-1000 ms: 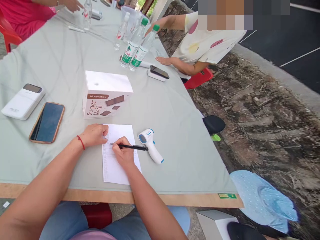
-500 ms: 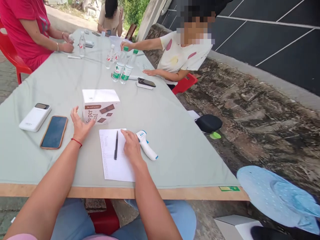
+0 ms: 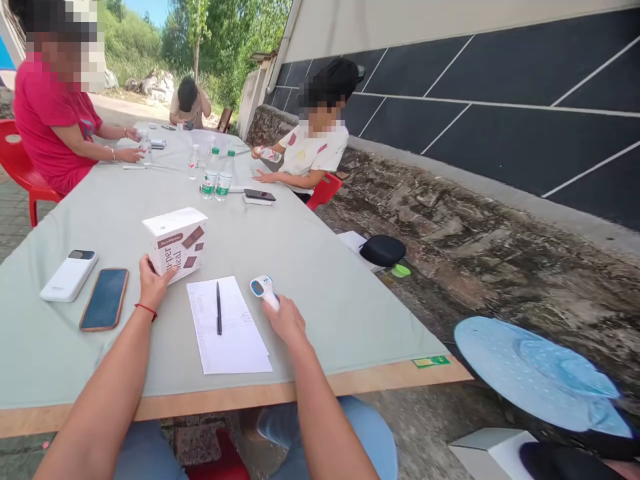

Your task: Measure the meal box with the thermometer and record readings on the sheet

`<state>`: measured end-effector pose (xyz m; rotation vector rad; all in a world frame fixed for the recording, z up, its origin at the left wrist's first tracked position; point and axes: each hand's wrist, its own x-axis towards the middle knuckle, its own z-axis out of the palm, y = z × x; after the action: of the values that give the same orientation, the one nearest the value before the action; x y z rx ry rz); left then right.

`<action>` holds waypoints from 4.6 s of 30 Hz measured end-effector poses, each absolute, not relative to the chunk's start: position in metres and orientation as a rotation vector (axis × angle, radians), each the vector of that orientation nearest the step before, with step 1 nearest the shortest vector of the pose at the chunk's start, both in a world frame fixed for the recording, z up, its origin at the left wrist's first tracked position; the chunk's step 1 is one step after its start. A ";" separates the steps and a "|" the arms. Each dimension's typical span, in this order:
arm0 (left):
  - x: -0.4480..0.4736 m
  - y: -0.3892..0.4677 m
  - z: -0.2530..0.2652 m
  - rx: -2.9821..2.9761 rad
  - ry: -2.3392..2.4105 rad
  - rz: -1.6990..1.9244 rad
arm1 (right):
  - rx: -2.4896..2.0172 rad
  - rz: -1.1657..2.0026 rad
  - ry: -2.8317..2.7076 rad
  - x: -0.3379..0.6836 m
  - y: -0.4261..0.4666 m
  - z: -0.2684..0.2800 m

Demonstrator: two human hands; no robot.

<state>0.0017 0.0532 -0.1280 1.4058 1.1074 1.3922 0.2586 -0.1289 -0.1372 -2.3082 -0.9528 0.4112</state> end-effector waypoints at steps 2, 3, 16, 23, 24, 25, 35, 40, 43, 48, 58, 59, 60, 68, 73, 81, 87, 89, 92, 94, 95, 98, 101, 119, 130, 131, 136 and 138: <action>0.001 0.048 -0.122 1.277 1.039 1.423 | -1.971 0.440 -0.841 0.243 -0.128 -0.128; 0.002 0.046 -0.119 1.201 0.975 1.408 | -1.788 0.460 -0.799 0.233 -0.128 -0.121; 0.010 0.021 -0.117 1.244 0.870 1.027 | -1.203 0.915 -0.741 0.135 -0.092 -0.073; 0.007 0.029 -0.120 1.349 0.852 0.936 | -1.252 0.946 -0.755 0.137 -0.084 -0.086; 0.006 0.030 -0.121 1.366 0.858 0.930 | -1.266 0.944 -0.759 0.138 -0.084 -0.086; 0.006 0.031 -0.122 1.379 0.865 0.926 | -1.280 0.944 -0.761 0.138 -0.085 -0.086; 0.007 0.031 -0.123 1.393 0.862 0.911 | -1.313 0.936 -0.724 0.136 -0.086 -0.086; 0.007 0.030 -0.121 1.396 0.868 0.900 | -1.320 0.935 -0.711 0.134 -0.087 -0.086; 0.007 0.030 -0.121 1.401 0.866 0.896 | -1.333 0.921 -0.711 0.134 -0.086 -0.087; 0.008 0.033 -0.126 1.398 0.866 0.906 | -1.302 0.930 -0.694 0.135 -0.084 -0.092; 0.007 0.031 -0.121 1.442 0.828 0.879 | -1.269 0.955 -0.679 0.134 -0.086 -0.090; 0.007 0.030 -0.120 1.469 0.825 0.865 | -1.260 0.961 -0.685 0.135 -0.087 -0.089; 0.007 0.030 -0.119 1.514 0.833 0.854 | -1.250 0.967 -0.694 0.136 -0.089 -0.088; 0.002 0.035 -0.119 1.634 0.896 1.006 | -1.190 0.881 -0.639 0.161 -0.118 -0.075; 0.000 0.041 -0.115 1.597 0.976 1.179 | -1.169 0.901 -0.606 0.162 -0.141 -0.059; -0.003 0.057 -0.123 1.705 1.096 1.285 | -1.133 0.914 -0.799 0.141 -0.173 -0.027; -0.007 0.069 -0.138 1.601 1.312 1.311 | -1.126 0.923 -0.847 0.137 -0.190 -0.015; -0.007 0.069 -0.137 1.580 1.355 1.283 | -1.152 0.899 -0.856 0.144 -0.189 -0.021; -0.005 0.061 -0.131 1.594 1.456 1.235 | -1.309 0.796 -0.887 0.168 -0.178 -0.051; -0.003 0.053 -0.124 1.631 1.524 1.164 | -1.568 0.610 -0.912 0.192 -0.167 -0.083; 0.000 0.048 -0.122 1.668 1.548 1.116 | -1.753 0.488 -0.914 0.206 -0.162 -0.100; 0.008 0.033 -0.116 1.852 1.553 0.932 | -2.169 0.264 -1.032 0.244 -0.154 -0.144; 0.018 0.021 -0.118 2.112 1.401 0.733 | -2.340 0.101 -1.172 0.268 -0.154 -0.162; 0.021 0.007 -0.148 2.442 1.002 0.325 | -1.658 0.518 -1.191 0.209 -0.077 -0.150; 0.024 0.003 -0.147 2.415 1.046 0.292 | -1.240 0.745 -0.752 0.197 -0.090 -0.147; 0.025 0.002 -0.147 2.411 1.047 0.302 | -1.250 0.800 -0.755 0.194 -0.090 -0.146; 0.025 0.005 -0.144 2.430 1.041 0.347 | -1.355 0.965 -0.756 0.182 -0.092 -0.143; 0.025 0.007 -0.139 2.402 1.092 0.354 | -1.337 0.989 -0.733 0.177 -0.093 -0.142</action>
<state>0.0250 0.0070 -0.1393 2.4024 1.0917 0.3538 0.1770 -0.0926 -0.1416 -1.3370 -0.7330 0.9892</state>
